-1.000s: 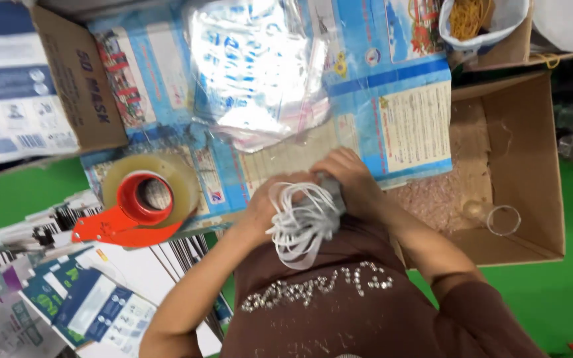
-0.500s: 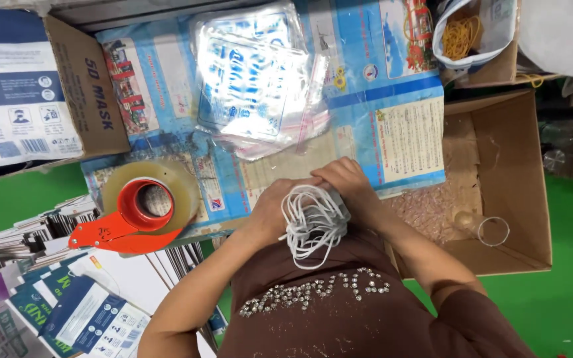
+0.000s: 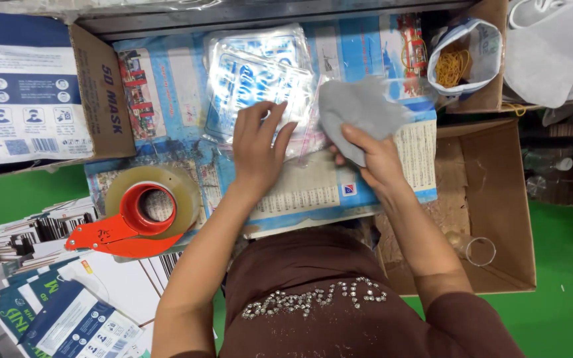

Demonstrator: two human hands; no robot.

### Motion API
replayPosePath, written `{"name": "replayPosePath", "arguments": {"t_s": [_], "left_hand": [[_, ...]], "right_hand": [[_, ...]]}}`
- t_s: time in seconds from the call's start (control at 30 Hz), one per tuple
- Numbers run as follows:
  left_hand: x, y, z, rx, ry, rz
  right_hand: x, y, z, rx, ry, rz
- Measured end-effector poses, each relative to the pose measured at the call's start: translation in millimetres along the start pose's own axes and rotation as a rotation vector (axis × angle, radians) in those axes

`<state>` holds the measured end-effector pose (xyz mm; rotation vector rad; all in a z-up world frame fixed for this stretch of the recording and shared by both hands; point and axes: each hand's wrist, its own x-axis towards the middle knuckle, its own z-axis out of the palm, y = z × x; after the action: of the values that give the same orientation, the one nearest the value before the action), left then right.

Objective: Packing masks into plastic bags at a workstation.

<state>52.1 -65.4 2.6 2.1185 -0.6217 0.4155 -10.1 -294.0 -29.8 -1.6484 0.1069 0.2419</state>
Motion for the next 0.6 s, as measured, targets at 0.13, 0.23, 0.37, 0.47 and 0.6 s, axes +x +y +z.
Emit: {"name": "replayPosePath", "arguments": {"t_s": [0.13,0.23,0.37,0.47,0.6], "left_hand": [[4.9,-33.9,34.2,0.112,-0.043,-0.034],[-0.6,-38.7,39.2,0.103,-0.018,-0.061],[20.7,-11.2,12.0,-0.058,0.089,-0.211],[22.6,20.5,-22.2,-0.206,0.185,-0.151],[12.4,40.3,-45.4,-0.274,0.043,-0.001]], "right_hand": [[21.6,-7.1,18.0,0.447,0.275,0.240],[18.2,-3.5,19.9,0.392,0.244,0.172],[11.5,-23.6,22.0,0.347,0.290,0.183],[-13.1,-20.8,21.7,0.349,0.298,0.226],[-36.9,-5.0,26.0,0.328,0.209,0.097]]}}
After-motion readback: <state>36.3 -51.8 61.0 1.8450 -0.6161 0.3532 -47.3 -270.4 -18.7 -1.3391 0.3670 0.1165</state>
